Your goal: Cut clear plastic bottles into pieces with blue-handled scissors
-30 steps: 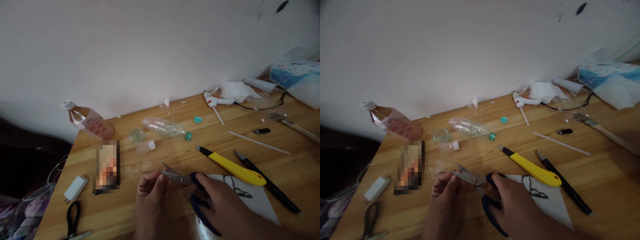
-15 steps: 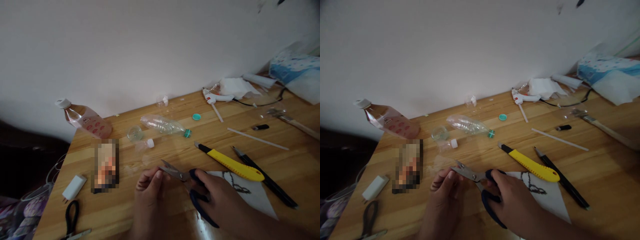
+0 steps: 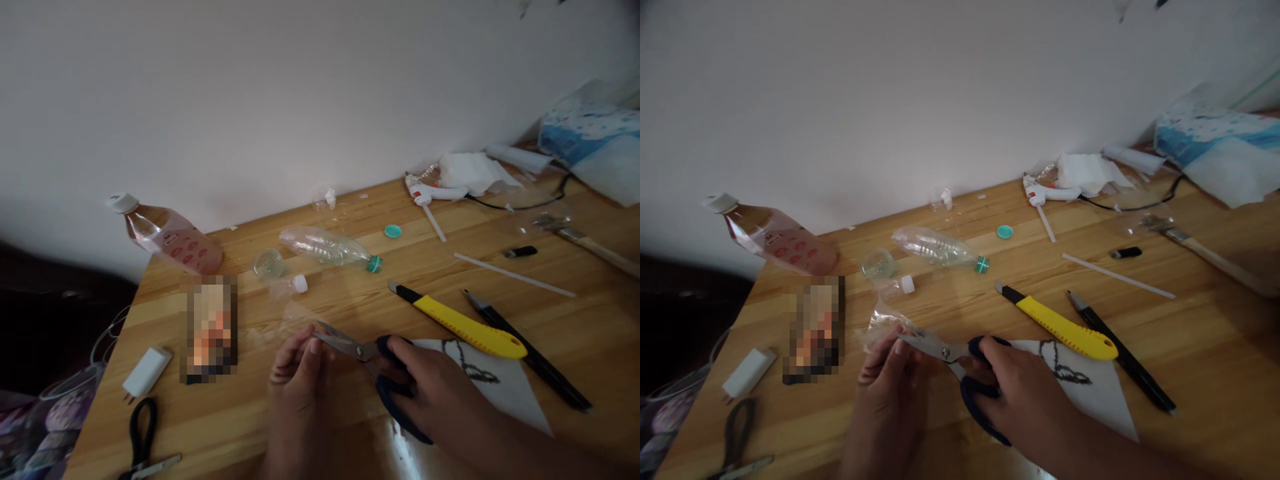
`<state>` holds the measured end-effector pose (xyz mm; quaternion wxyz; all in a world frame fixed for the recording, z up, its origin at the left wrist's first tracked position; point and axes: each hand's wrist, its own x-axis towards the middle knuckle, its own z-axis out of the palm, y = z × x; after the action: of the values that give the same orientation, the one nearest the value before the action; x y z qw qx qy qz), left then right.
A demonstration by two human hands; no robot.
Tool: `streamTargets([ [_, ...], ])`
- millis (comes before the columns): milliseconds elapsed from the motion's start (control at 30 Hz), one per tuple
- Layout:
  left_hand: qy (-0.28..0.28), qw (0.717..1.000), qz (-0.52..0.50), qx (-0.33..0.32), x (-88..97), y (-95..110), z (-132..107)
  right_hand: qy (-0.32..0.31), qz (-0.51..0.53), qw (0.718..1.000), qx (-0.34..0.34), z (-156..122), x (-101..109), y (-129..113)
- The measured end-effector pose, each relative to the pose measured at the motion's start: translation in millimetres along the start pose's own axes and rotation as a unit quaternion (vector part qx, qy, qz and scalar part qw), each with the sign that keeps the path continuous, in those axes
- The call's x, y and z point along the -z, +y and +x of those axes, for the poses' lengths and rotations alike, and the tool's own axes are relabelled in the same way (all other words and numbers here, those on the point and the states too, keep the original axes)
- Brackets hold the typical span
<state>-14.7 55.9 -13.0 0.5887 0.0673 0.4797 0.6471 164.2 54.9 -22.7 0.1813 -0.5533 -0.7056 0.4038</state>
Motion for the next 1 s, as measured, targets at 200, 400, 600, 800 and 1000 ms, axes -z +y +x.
streamTargets([
  [200,0.013,1.000,0.002,-0.002,-0.9,2,-1,-0.002,0.002,1.000,-0.001,-1,1,-3],
  [400,-0.001,1.000,0.015,-0.004,4.3,-2,0,0.004,-0.011,1.000,0.009,-3,0,-2],
  [600,-0.032,0.999,0.038,-0.012,3.5,2,-1,-0.013,-0.007,1.000,0.001,-2,5,-6],
  [800,-0.052,0.996,0.064,-0.026,6.6,2,3,-0.016,-0.027,1.000,-0.003,-3,7,-8],
  [1000,-0.066,0.996,0.059,-0.024,6.3,1,3,-0.016,-0.010,1.000,0.003,0,7,-10],
])
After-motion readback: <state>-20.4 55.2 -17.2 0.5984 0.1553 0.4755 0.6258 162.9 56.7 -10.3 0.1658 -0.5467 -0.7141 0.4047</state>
